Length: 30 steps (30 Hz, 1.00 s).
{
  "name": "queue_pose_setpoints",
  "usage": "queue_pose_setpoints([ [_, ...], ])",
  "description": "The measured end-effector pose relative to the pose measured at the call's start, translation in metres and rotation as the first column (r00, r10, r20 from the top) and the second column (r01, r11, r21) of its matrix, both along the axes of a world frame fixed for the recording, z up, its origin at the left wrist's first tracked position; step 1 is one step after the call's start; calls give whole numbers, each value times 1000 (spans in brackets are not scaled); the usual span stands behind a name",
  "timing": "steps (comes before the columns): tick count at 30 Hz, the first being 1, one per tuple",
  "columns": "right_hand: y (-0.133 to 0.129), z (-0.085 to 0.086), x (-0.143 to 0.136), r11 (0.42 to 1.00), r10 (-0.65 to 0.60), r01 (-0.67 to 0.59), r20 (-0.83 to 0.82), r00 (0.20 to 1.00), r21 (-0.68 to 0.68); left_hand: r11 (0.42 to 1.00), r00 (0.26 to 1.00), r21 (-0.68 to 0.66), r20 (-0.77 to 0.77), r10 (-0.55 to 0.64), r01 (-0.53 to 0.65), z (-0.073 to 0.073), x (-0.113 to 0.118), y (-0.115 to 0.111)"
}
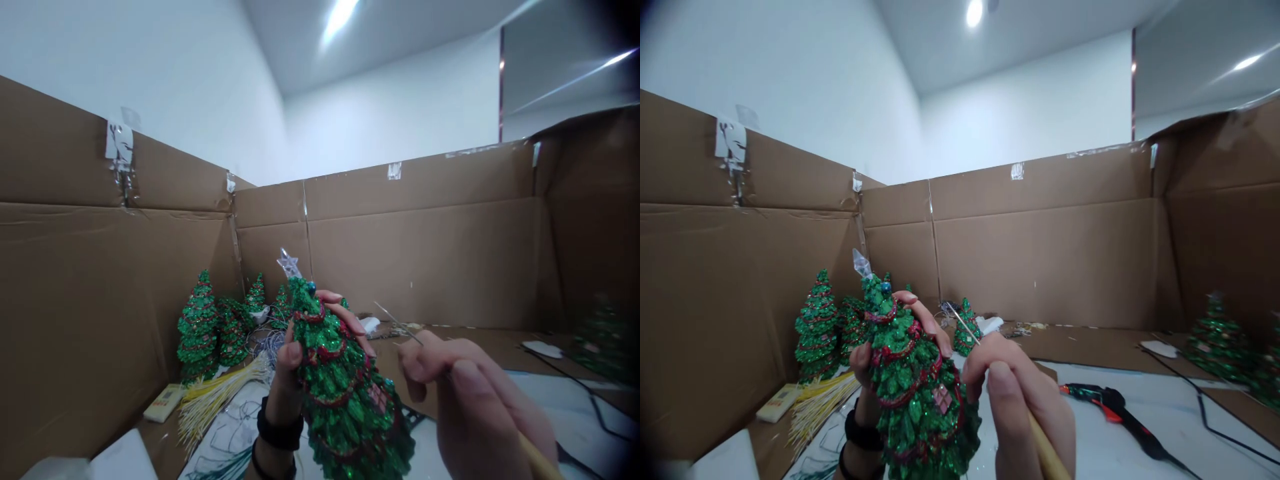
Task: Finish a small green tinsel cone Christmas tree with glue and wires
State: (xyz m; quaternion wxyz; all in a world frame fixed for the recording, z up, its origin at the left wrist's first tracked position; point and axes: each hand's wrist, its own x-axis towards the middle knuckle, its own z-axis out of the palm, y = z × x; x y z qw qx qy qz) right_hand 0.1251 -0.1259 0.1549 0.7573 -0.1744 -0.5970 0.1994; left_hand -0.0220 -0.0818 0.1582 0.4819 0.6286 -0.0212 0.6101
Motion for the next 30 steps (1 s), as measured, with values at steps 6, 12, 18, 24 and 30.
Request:
queue_pose_setpoints([
  [6,-4,7,6,997,-24,21,55,998,68,998,996,16,-73,-57,58,-5,0,2],
  [12,-3,12,5,995,-44,44,2,999,84,998,995,35,-79,-58,61,-3,0,8],
  [18,11,11,6,970,-218,223,-62,974,91,967,876,204,-425,226,-150,-4,-6,20],
  [24,39,8,6,984,-124,126,24,992,-126,689,449,591,-524,723,-420,-3,5,31],
  [30,44,12,7,989,77,-67,68,995,-132,523,400,634,-343,850,-570,-12,25,36],
])
